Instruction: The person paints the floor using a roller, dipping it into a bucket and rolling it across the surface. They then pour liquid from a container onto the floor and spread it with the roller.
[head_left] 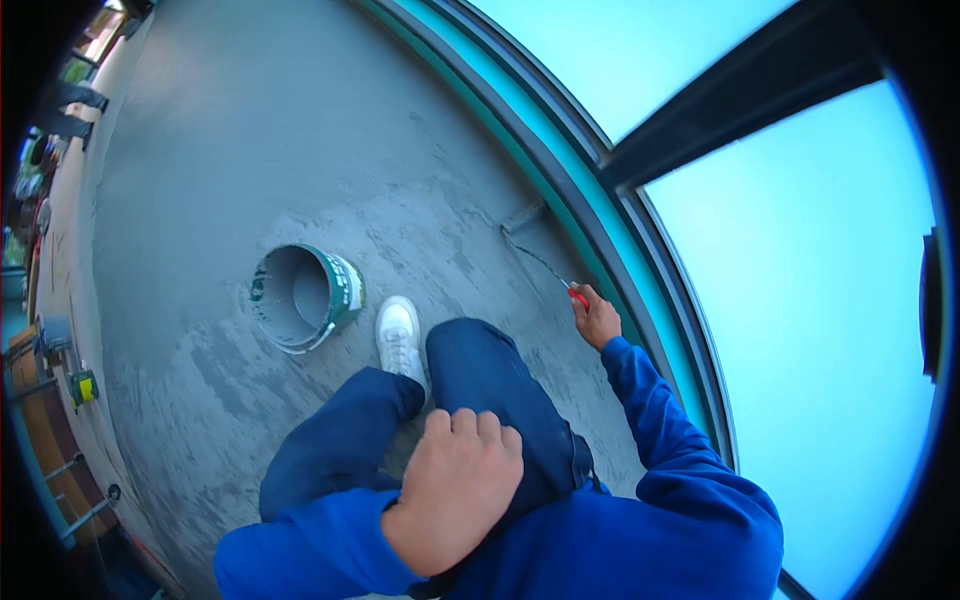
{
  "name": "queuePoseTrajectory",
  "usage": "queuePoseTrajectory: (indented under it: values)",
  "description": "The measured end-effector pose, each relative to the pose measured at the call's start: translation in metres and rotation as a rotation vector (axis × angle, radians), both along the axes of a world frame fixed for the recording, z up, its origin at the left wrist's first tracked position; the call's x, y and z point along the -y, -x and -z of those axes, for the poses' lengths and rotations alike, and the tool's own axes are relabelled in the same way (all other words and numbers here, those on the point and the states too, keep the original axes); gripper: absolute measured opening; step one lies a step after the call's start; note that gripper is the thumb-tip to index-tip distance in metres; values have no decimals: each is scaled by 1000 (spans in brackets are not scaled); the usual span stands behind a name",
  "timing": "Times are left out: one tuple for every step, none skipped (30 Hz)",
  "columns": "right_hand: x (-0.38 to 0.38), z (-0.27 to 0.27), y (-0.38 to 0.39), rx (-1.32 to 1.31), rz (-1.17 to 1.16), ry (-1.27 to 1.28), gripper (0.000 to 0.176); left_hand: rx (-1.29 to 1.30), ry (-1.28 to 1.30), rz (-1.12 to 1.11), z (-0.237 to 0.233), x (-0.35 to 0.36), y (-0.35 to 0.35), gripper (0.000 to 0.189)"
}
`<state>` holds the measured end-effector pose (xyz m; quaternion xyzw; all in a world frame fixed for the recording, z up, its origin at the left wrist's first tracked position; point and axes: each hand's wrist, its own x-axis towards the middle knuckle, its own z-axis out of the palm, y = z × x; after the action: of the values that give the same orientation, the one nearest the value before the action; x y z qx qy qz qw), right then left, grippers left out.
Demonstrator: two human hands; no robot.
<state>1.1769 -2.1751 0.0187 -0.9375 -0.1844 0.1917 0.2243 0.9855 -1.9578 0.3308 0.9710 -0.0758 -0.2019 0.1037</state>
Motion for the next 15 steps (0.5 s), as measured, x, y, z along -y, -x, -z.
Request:
queuePoseTrajectory:
  values:
    - [20,-5,13,-27,18,39,28,3,8,9,0,2,0,26]
    - [38,-7,22,-32,21,45,28,-40,-4,38,-3,3,-3,25]
    - [57,-9,33,-35,23,50,28,-40,-4,48,-4,4,-4,25]
    - [75,-12,43,-38,25,56,28,-40,-2,57,-5,5,-5,25]
    - [89,-15,51,-26,21,61,28,-35,-4,64,-4,6,-7,24]
    - [103,-17,59,-14,15,65,29,-38,2,61,-3,8,-8,24]
    - [117,-21,67,-6,9,73,29,-36,0,69,-2,9,-9,24]
    - [129,-24,74,69,-35,45,28,-36,-2,77,0,9,-10,24]
    - [143,-29,81,76,-40,65,28,-34,-8,82,2,9,-12,24]
    - [158,-34,90,85,-46,83,28,-52,-12,77,2,9,-13,24]
    - [171,-40,101,90,-51,102,28,-63,-14,84,2,9,-14,24]
    - [180,-50,112,51,-3,131,28,-73,-16,91,1,8,-14,24]
    - [193,-54,125,35,9,153,28,-82,-18,98,0,8,-15,24]
    - [209,-59,139,16,23,182,28,-90,-9,104,0,10,-16,24]
    - [214,-60,143,4,29,200,28,-91,-10,101,0,9,-17,24]
